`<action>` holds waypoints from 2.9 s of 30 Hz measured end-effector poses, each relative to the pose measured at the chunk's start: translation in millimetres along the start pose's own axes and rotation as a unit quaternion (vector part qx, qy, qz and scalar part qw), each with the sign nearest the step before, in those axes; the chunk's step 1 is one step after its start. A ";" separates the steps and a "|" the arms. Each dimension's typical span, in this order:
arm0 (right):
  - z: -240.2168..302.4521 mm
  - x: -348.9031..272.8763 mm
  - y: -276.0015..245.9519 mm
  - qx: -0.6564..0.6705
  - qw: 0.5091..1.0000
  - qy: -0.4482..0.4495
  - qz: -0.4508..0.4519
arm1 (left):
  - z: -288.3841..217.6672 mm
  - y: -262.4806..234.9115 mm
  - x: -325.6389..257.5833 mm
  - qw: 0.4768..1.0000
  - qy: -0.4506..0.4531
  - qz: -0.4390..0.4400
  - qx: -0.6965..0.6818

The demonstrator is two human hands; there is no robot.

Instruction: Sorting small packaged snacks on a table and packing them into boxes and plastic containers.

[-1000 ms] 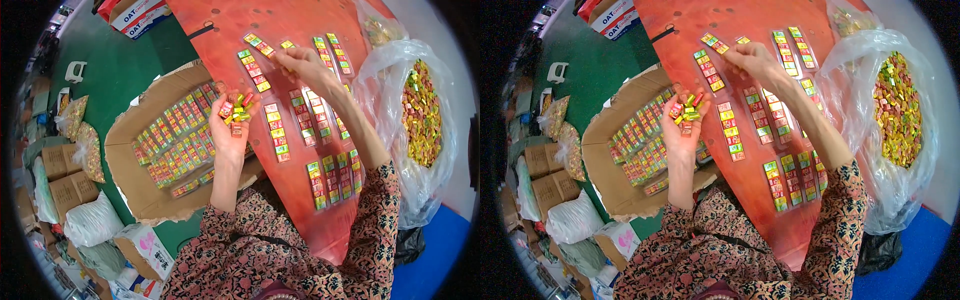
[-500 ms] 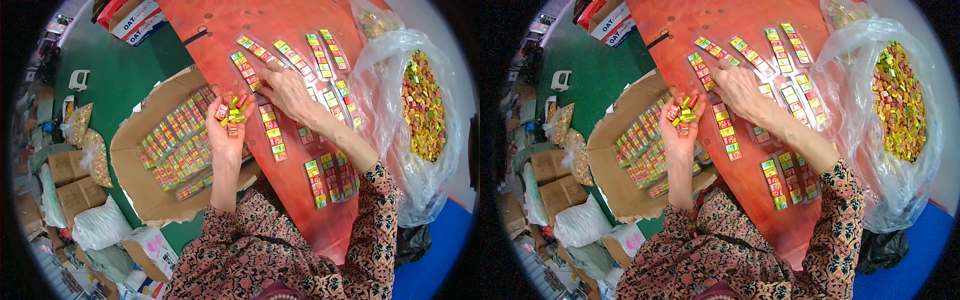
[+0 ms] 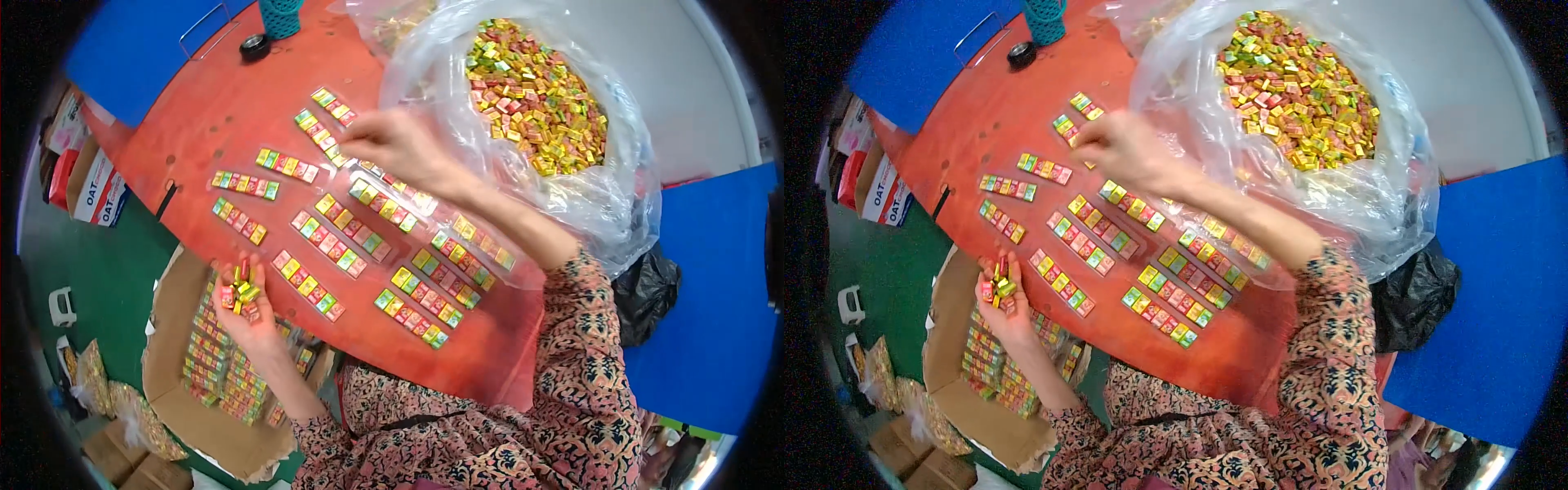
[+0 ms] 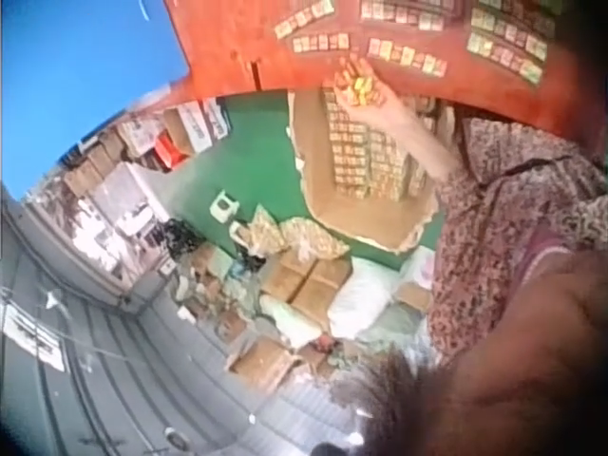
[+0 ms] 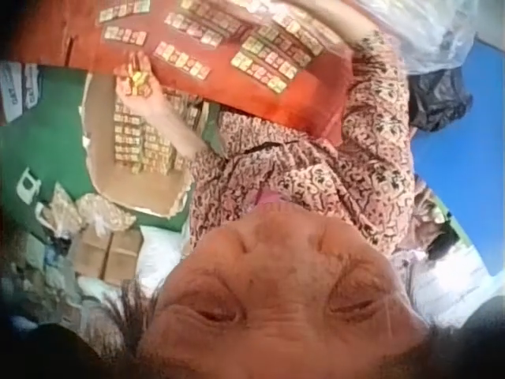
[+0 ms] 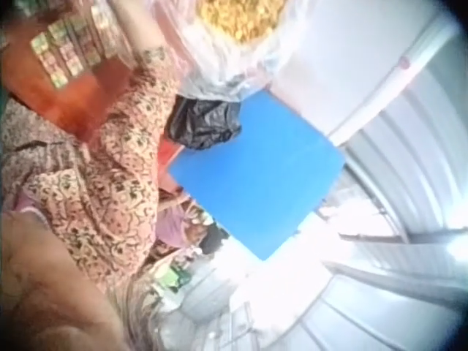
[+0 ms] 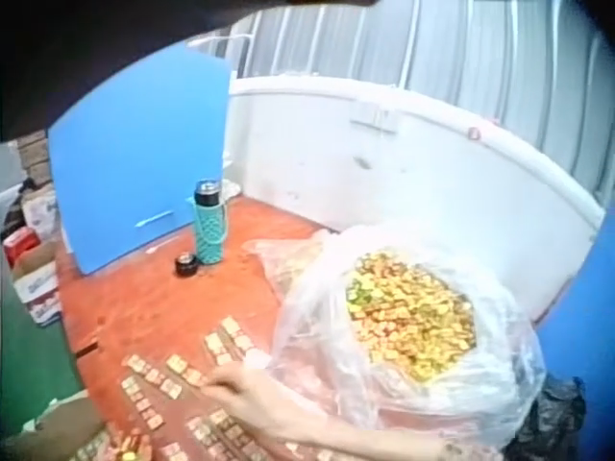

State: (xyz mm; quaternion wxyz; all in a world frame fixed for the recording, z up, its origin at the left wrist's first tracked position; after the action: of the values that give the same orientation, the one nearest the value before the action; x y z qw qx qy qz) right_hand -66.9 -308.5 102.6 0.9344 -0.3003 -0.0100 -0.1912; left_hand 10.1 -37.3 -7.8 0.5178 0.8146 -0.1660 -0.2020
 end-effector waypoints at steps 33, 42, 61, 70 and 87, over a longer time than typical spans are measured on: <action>-68.4 -2.5 -129.4 -0.035 0.965 0.008 -0.258 | -2.2 -5.7 -5.0 0.977 0.052 -0.189 0.084; 16.0 -1.0 120.7 0.112 0.990 0.077 0.040 | -0.2 -5.6 -3.2 0.980 0.047 -0.184 0.055; 26.1 -9.5 156.7 -0.148 0.987 -0.070 -0.004 | 4.3 -8.8 0.3 0.988 0.036 -0.150 0.032; 2.9 -27.2 125.5 0.139 0.960 0.221 0.099 | -1.2 -13.0 -0.2 0.990 0.044 -0.132 0.029; -6.3 -158.5 -11.8 0.339 0.916 0.215 -0.024 | 124.4 76.7 -60.8 0.968 -0.240 0.008 -0.077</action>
State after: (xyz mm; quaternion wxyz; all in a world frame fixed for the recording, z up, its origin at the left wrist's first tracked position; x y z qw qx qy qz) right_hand -218.6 -265.2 82.8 0.9549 0.0830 0.1196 -0.2586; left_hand -109.4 -136.0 24.0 0.5253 0.6987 -0.2755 -0.3999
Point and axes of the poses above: each hand's wrist, its own x-axis towards the middle knuckle, its own y-axis out of the palm, z = x × y, the point moved 5 cm from there along x, towards the middle knuckle, and after that the axes turned 5 degrees about y, right-handed, at the moved point
